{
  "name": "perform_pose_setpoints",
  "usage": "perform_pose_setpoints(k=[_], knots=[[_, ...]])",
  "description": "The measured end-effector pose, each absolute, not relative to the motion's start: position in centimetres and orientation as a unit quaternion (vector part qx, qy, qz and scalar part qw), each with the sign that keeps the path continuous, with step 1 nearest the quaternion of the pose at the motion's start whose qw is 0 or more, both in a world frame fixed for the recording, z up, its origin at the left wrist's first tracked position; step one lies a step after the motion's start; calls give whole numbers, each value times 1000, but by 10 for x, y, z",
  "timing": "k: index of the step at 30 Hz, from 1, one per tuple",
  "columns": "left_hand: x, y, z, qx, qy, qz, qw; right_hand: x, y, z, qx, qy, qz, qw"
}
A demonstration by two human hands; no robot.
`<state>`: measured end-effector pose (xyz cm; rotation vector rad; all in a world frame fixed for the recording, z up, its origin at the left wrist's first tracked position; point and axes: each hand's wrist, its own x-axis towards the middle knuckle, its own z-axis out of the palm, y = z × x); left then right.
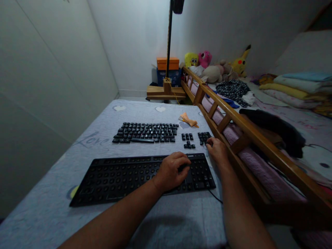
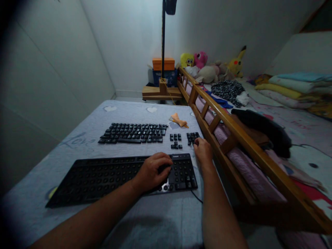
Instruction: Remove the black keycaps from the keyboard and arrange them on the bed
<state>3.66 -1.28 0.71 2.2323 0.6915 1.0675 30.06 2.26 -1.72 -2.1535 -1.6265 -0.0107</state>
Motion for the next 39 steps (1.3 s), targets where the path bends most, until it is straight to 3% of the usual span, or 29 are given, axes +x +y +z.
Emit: perform_pose_setpoints(k=[39], knots=[[37, -12, 5, 838, 253, 397, 277, 289, 21, -13, -763, -598, 2, 243]])
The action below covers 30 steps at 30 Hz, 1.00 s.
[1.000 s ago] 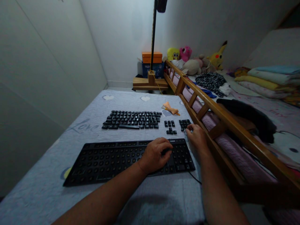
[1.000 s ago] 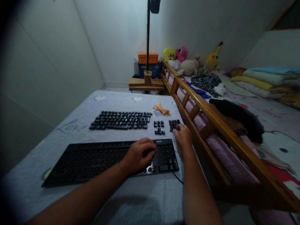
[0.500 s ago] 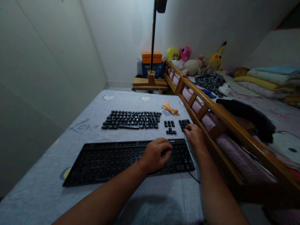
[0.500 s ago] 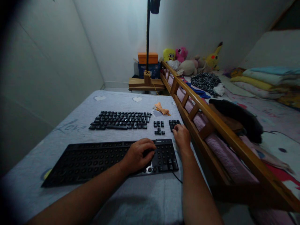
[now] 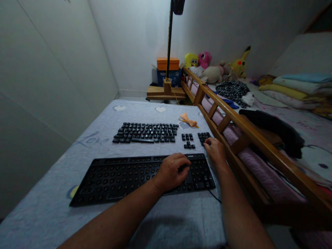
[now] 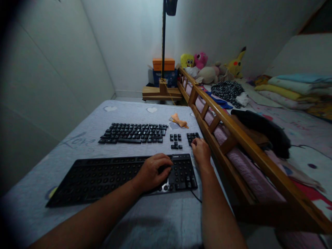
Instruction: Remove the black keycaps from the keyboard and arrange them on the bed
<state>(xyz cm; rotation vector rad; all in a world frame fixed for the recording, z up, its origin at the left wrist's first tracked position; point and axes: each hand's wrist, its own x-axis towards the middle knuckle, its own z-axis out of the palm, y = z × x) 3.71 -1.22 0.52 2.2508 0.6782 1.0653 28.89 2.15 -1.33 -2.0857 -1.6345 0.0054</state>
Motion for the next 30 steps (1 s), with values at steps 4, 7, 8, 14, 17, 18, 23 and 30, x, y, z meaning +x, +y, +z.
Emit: perform_pose_setpoints(k=[4, 7, 8, 14, 17, 18, 23, 30], knots=[[37, -12, 4, 838, 252, 397, 275, 289, 21, -13, -761, -602, 2, 241], [37, -12, 3, 839, 251, 395, 278, 287, 20, -13, -760, -605, 1, 238], [37, -12, 3, 839, 251, 394, 279, 287, 21, -13, -760, -606, 1, 237], [37, -11, 5, 840, 251, 391, 281, 287, 22, -16, -759, -607, 0, 234], [37, -12, 5, 839, 254, 391, 280, 288, 23, -17, -759, -607, -1, 235], [37, -12, 5, 840, 254, 390, 280, 288, 23, -18, -758, -608, -1, 236], [37, -12, 5, 839, 252, 395, 277, 288, 23, -18, -754, -608, -2, 246], [38, -11, 3, 838, 252, 397, 278, 287, 21, -17, -745, -605, -1, 282]])
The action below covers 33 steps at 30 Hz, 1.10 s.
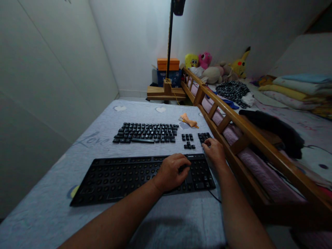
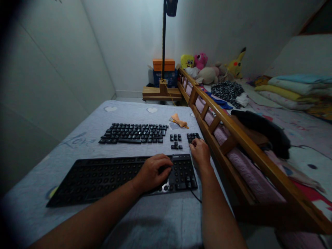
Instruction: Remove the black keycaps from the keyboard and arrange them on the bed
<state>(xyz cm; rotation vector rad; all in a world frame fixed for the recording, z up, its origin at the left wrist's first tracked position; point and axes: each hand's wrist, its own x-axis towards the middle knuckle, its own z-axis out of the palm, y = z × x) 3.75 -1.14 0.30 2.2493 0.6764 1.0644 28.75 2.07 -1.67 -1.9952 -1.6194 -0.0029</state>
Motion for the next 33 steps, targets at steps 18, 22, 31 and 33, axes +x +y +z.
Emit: perform_pose_setpoints(k=[18, 22, 31, 33], knots=[[38, -11, 1, 842, 245, 392, 277, 286, 10, 12, -662, -495, 92, 555], [37, -11, 0, 844, 246, 389, 275, 279, 0, 26, -643, -460, 107, 603], [38, -11, 1, 843, 247, 388, 278, 266, -48, 39, -690, -505, 61, 515], [38, -11, 1, 844, 247, 388, 278, 264, -59, 37, -697, -495, 59, 515]])
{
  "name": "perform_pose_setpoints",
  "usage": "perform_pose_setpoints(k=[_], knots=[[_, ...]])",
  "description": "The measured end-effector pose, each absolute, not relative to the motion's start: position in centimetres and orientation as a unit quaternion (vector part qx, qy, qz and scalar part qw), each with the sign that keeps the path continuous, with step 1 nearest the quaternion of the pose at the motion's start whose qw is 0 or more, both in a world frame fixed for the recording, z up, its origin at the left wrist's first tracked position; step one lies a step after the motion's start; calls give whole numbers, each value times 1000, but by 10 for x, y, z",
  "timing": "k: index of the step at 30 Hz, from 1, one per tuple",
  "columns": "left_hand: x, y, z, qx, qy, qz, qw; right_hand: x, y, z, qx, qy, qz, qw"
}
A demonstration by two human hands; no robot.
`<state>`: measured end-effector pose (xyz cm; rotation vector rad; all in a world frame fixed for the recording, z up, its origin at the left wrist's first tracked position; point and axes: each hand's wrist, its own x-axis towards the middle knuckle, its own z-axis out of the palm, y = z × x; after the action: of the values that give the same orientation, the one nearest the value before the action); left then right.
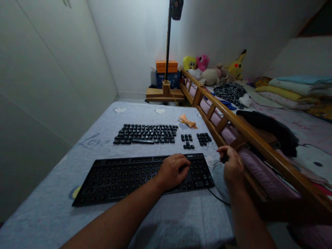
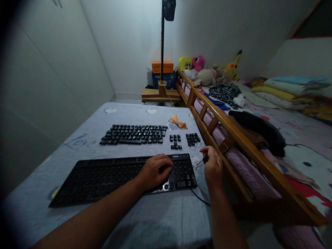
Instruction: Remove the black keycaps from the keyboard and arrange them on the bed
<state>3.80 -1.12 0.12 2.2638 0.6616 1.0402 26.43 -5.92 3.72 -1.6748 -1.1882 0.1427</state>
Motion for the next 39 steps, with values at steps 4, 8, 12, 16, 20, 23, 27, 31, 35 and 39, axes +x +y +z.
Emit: perform_pose_setpoints(k=[4, 8, 12, 16, 20, 23, 27, 31, 35, 39], knots=[[38, -11, 1, 844, 249, 387, 276, 260, -79, 29, -702, -472, 90, 526], [38, -12, 1, 846, 252, 383, 271, 252, -94, 22, -672, -431, 192, 570], [38, -12, 2, 847, 254, 381, 271, 250, -102, 15, -640, -433, 263, 577], [38, -11, 1, 848, 253, 379, 270, 251, -109, 8, -656, -443, 276, 545], [38, -11, 0, 849, 254, 378, 268, 249, -115, 2, -658, -425, 301, 543], [38, -10, -1, 851, 250, 379, 264, 248, -118, -3, -650, -407, 308, 563], [38, -9, -2, 858, 250, 365, 261, 251, -120, -10, -648, -405, 284, 579], [39, -9, -4, 859, 248, 361, 264, 251, -123, -13, -661, -421, 237, 574], [39, -9, -3, 858, 252, 361, 263, 246, -124, -10, -674, -448, 196, 553], [39, -9, -2, 858, 258, 353, 270, 242, -123, -8, -670, -472, 178, 544]])
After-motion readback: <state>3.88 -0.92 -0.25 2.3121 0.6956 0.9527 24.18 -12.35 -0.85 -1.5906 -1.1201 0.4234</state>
